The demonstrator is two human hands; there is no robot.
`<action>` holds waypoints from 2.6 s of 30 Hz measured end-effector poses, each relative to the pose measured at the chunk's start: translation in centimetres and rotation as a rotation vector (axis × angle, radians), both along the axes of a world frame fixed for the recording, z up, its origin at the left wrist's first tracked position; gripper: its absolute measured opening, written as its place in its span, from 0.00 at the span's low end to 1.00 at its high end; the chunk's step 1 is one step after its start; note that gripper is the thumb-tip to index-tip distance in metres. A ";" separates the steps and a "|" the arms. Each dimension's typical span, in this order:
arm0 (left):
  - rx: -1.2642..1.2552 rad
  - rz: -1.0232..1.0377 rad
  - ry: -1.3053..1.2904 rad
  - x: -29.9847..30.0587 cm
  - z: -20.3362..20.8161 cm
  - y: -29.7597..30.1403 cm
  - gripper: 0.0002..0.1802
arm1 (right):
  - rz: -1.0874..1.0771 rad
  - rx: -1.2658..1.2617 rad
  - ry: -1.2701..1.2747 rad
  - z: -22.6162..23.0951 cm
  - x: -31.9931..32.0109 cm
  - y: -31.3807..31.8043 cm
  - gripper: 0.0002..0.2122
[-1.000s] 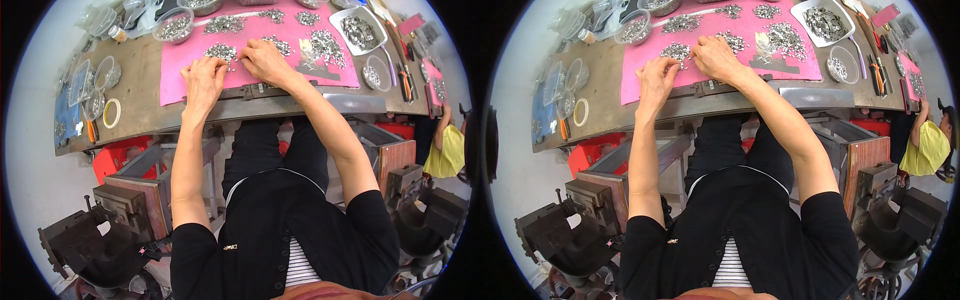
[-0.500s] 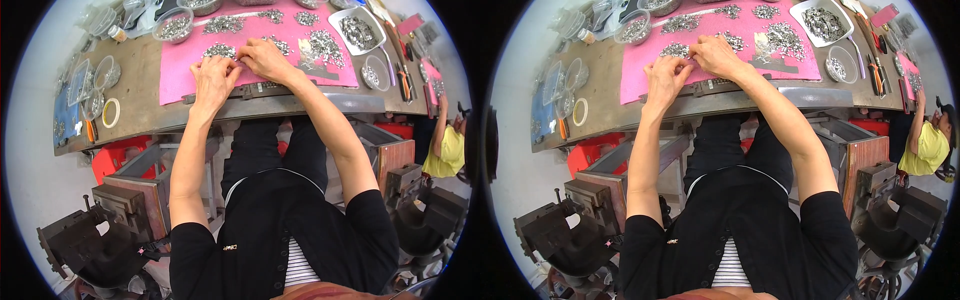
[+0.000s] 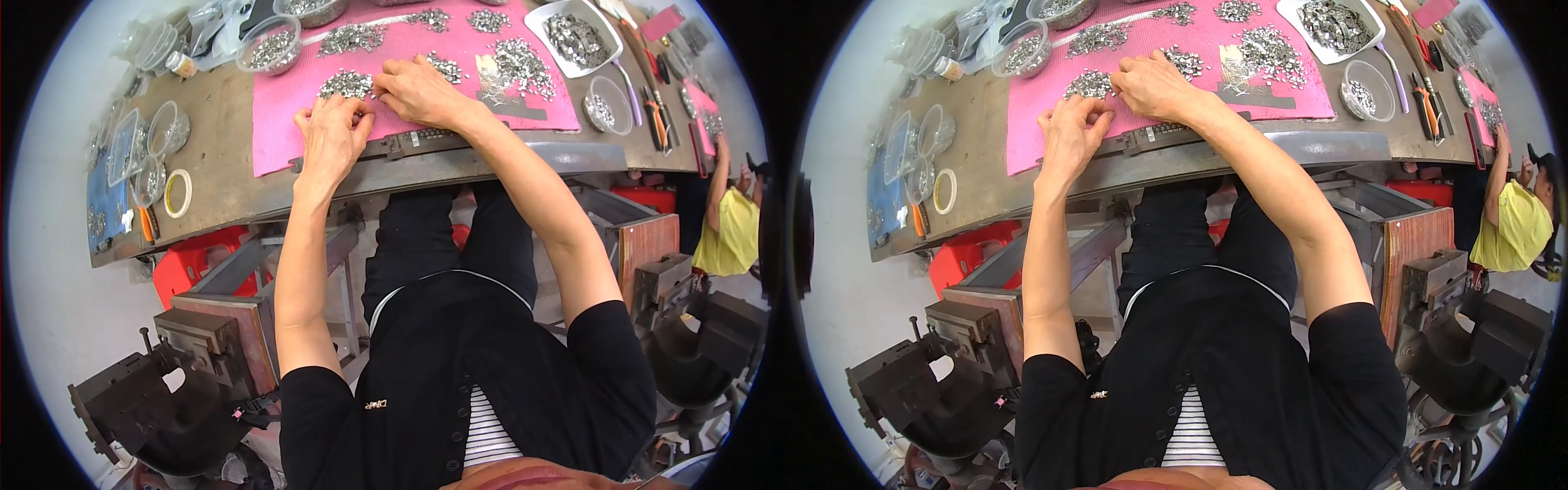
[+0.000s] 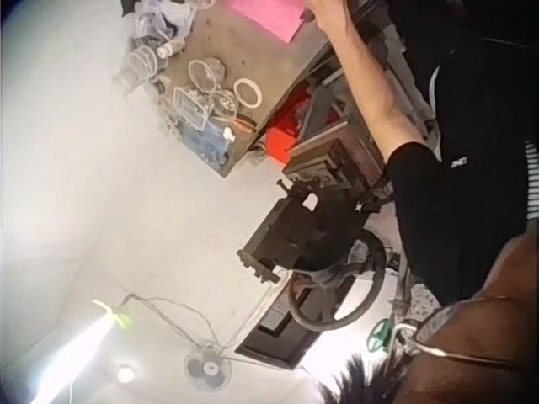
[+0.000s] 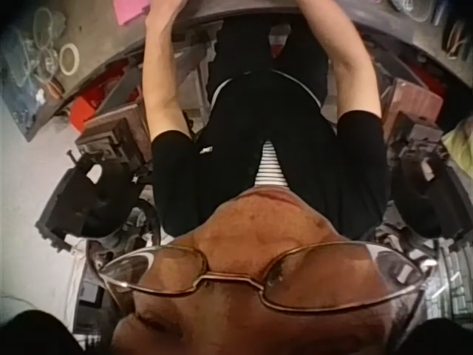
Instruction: The person is picking small metal parts and precisely placing them into a specialized metal jig for assembly.
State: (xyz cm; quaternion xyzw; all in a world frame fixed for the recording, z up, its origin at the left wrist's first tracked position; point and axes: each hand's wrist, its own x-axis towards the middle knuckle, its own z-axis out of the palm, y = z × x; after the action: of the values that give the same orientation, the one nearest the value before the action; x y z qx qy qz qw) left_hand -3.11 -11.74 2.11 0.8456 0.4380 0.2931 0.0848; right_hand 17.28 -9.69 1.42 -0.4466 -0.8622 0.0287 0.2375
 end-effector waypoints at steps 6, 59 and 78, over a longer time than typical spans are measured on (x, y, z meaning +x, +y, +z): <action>0.019 0.038 0.086 0.7 -0.2 -0.1 0.06 | -0.013 0.105 -0.016 -0.4 0.4 0.0 0.05; 0.187 -0.038 -0.420 7.9 -2.5 -4.8 0.04 | -0.611 -0.402 -0.089 5.1 30.0 -11.8 0.09; 0.141 -0.130 -0.299 5.3 -1.8 -5.7 0.14 | -0.513 0.133 0.474 -1.6 15.3 -13.6 0.06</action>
State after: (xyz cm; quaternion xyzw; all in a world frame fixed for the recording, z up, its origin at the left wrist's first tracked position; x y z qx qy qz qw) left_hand 2.23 -17.41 0.35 0.8229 0.3435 0.4395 0.1080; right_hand 32.61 -23.33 -0.21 -0.6131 -0.6429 0.0149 0.4589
